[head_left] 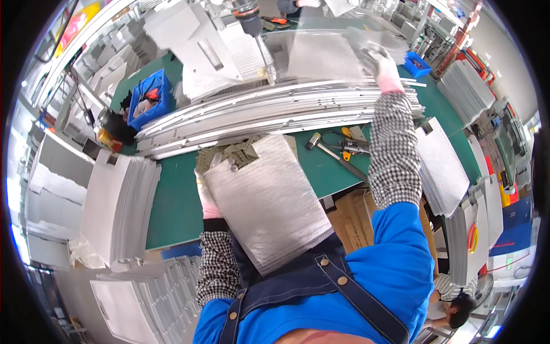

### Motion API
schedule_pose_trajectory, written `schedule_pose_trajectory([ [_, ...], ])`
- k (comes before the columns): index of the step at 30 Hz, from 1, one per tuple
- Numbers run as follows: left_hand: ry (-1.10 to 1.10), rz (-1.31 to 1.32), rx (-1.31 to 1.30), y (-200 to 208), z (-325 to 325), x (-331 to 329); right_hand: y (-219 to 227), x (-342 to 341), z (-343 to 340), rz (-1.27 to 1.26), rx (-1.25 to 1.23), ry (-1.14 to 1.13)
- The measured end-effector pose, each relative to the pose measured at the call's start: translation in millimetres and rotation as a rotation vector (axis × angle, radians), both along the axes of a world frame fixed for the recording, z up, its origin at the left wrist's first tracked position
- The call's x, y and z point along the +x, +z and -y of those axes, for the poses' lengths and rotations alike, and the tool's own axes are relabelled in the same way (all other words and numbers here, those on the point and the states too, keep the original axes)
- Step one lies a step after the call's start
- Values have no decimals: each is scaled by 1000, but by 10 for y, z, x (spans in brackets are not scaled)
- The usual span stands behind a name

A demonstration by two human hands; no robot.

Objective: The person assembles air filters by hand at a factory workstation. They pick up a mesh filter, insert a cardboard spacer, and fit a white plastic frame around it. The person uses a hammer to tap the frame into place and a power tool to secure the assembly. Completed units are stacked on the table.

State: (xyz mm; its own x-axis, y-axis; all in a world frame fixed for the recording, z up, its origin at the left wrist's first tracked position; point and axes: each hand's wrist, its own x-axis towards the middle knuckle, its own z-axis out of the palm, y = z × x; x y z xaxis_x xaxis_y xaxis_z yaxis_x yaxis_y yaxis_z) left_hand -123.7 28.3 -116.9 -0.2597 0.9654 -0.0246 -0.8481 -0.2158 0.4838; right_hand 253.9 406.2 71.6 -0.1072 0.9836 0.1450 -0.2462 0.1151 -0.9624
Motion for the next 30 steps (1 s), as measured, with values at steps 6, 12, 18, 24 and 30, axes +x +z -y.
schedule_pose_trajectory([
  [6,-17,45,-26,54,39,28,-1113,143,973,-212,22,106],
  [12,12,63,-242,-94,73,-111,-1161,-423,3109,205,-382,601],
  [18,-50,71,47,-132,-22,-73,-1558,-473,3190,262,-351,648],
  [24,-95,92,109,-97,17,-56,-1454,-463,3246,303,-413,620],
  [30,283,-192,-303,-571,109,-289,-1521,-416,3240,323,-380,685],
])
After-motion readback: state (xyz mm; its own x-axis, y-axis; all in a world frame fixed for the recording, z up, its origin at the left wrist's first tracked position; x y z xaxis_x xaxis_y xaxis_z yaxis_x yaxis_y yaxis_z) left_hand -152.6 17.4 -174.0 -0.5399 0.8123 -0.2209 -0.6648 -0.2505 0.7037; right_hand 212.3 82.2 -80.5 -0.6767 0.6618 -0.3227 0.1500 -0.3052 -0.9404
